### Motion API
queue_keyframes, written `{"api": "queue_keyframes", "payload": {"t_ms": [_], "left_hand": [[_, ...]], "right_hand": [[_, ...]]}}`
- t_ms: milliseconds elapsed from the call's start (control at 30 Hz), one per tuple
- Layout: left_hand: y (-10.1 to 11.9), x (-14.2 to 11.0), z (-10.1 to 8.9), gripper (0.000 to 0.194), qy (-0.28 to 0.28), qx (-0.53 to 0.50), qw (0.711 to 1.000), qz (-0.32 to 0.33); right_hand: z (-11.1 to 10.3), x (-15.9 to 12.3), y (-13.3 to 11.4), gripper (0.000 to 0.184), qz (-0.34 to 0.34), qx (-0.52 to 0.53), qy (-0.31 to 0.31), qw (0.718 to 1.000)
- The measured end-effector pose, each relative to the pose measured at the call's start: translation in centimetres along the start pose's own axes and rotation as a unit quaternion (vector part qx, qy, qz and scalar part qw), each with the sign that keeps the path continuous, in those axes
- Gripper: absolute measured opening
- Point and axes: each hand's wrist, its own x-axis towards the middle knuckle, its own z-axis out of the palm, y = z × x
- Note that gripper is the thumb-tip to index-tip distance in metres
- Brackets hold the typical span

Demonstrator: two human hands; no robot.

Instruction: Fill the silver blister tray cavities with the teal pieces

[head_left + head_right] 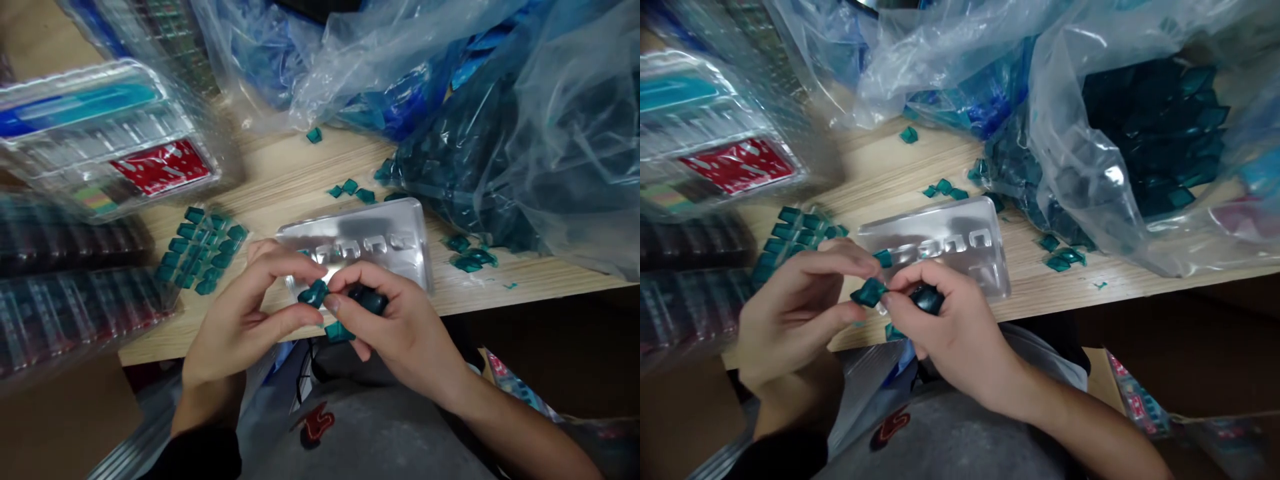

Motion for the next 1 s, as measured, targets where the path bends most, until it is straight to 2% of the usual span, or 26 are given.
{"api": "queue_keyframes", "payload": {"t_ms": [133,267,333,433,567,733,867,900,1000], "left_hand": [[-0.3,1.0,-1.2,0.020,-0.085,-0.044,0.995,0.023],[-0.6,1.0,-1.3,0.020,-0.065,-0.125,0.990,0.015],[-0.6,0.9,-1.1,0.022,-0.059,-0.134,0.989,0.008],[-0.4,1.3,-0.9,0.020,-0.070,-0.073,0.995,0.009],[-0.3,2.2,-0.9,0.013,-0.070,0.090,0.993,-0.001],[-0.7,2.5,-1.2,0.018,-0.079,0.092,0.993,0.011],[-0.7,2.5,-0.7,0.010,-0.052,0.130,0.990,0.007],[-0.6,2.4,-0.5,0.011,-0.028,0.146,0.989,0.003],[0.0,1.7,-0.2,0.021,0.092,0.193,0.977,0.001]], "right_hand": [[0.2,0.2,0.7,0.016,0.033,0.076,0.000,0.997],[0.6,0.0,1.3,0.017,0.065,0.157,-0.037,0.985],[0.9,-0.1,1.3,0.018,0.055,0.167,-0.034,0.984],[1.2,-0.1,1.2,0.018,0.023,0.161,-0.001,0.987],[1.4,0.1,1.3,0.018,0.011,0.160,0.075,0.984],[1.7,0.3,1.3,0.017,0.040,0.186,0.089,0.978],[2.1,0.4,1.5,0.016,0.039,0.198,0.099,0.974],[2.1,0.4,1.6,0.017,0.037,0.205,0.099,0.973],[1.6,-0.1,1.5,0.016,0.030,0.223,0.096,0.970]]}}
